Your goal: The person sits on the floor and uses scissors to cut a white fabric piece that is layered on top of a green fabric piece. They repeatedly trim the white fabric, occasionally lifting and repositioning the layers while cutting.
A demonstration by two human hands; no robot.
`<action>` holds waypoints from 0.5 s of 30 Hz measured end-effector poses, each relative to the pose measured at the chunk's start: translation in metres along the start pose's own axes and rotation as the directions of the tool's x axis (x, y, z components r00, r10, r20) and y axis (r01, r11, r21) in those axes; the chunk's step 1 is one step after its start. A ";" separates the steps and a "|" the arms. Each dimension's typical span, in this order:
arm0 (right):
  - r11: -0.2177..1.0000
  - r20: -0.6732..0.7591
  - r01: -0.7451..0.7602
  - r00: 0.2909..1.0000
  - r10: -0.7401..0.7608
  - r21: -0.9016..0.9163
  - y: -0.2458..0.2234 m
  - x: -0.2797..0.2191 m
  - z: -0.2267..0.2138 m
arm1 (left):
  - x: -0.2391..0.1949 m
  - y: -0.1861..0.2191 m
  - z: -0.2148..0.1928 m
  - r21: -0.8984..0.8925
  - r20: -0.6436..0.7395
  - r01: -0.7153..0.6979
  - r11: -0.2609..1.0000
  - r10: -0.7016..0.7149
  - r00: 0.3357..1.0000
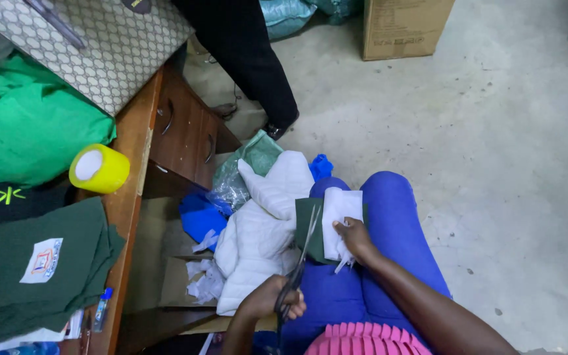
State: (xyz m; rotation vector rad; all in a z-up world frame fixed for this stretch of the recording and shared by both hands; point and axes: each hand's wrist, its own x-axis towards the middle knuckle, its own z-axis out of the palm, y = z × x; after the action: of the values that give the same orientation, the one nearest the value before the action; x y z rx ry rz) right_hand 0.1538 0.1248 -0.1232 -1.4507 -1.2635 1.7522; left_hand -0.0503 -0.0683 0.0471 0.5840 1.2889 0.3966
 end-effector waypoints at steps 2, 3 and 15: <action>0.999 -0.012 0.007 1.000 -0.007 -0.036 0.001 0.000 0.002 | -0.016 -0.017 0.004 -0.034 0.121 0.035 0.999 -0.031 0.992; 0.997 -0.030 0.017 0.999 -0.020 -0.077 0.001 0.000 0.002 | -0.024 -0.024 0.007 -0.063 0.245 0.068 0.996 -0.051 0.968; 0.987 0.013 0.070 0.998 -0.069 -0.144 -0.020 -0.012 -0.003 | -0.036 -0.053 0.010 0.112 0.172 0.137 0.984 -0.155 0.973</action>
State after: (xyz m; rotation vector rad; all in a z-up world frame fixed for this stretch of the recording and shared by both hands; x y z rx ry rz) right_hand 0.1570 0.1245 -0.0996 -1.4611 -1.4533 1.6520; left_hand -0.0519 -0.1332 0.0446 0.5907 1.1730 0.1535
